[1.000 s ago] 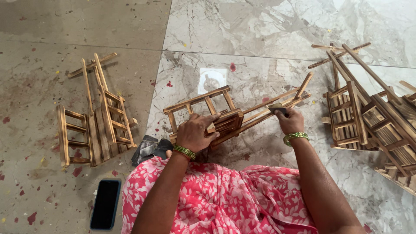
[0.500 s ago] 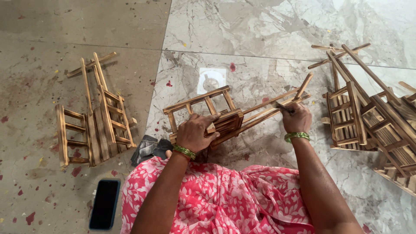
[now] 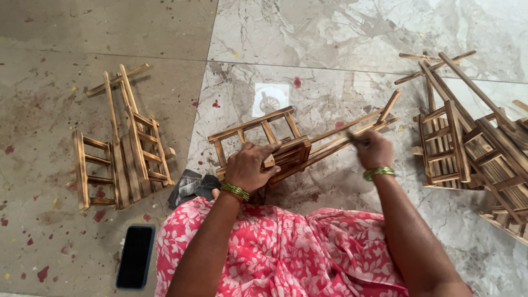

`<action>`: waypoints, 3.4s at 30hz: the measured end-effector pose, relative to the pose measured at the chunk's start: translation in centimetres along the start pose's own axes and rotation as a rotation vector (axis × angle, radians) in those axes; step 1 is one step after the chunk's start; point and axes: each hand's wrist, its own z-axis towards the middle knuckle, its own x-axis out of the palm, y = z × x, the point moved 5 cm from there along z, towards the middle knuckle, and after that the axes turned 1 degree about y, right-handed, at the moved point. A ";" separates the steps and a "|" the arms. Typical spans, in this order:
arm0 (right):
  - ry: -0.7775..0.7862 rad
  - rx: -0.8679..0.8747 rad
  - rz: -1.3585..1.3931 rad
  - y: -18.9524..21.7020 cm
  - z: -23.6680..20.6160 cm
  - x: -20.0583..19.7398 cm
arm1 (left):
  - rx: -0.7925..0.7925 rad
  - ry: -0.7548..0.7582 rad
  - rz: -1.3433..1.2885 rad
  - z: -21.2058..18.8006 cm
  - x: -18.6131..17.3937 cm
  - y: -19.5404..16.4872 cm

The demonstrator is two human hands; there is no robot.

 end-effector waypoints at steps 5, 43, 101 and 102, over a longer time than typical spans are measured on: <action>0.221 -0.003 -0.079 1.2 -1.1 2.4 | -0.023 0.017 -0.024 0.0 0.1 0.1; 0.506 0.085 -0.183 4.0 -2.3 2.9 | -0.009 0.023 -0.046 -0.1 -0.3 -0.1; 0.438 0.151 -0.265 2.9 -1.6 1.0 | 0.077 0.014 -0.020 0.5 0.4 0.3; 0.381 0.154 -0.337 1.9 -0.5 -0.2 | 0.083 -0.007 -0.033 0.5 0.2 0.2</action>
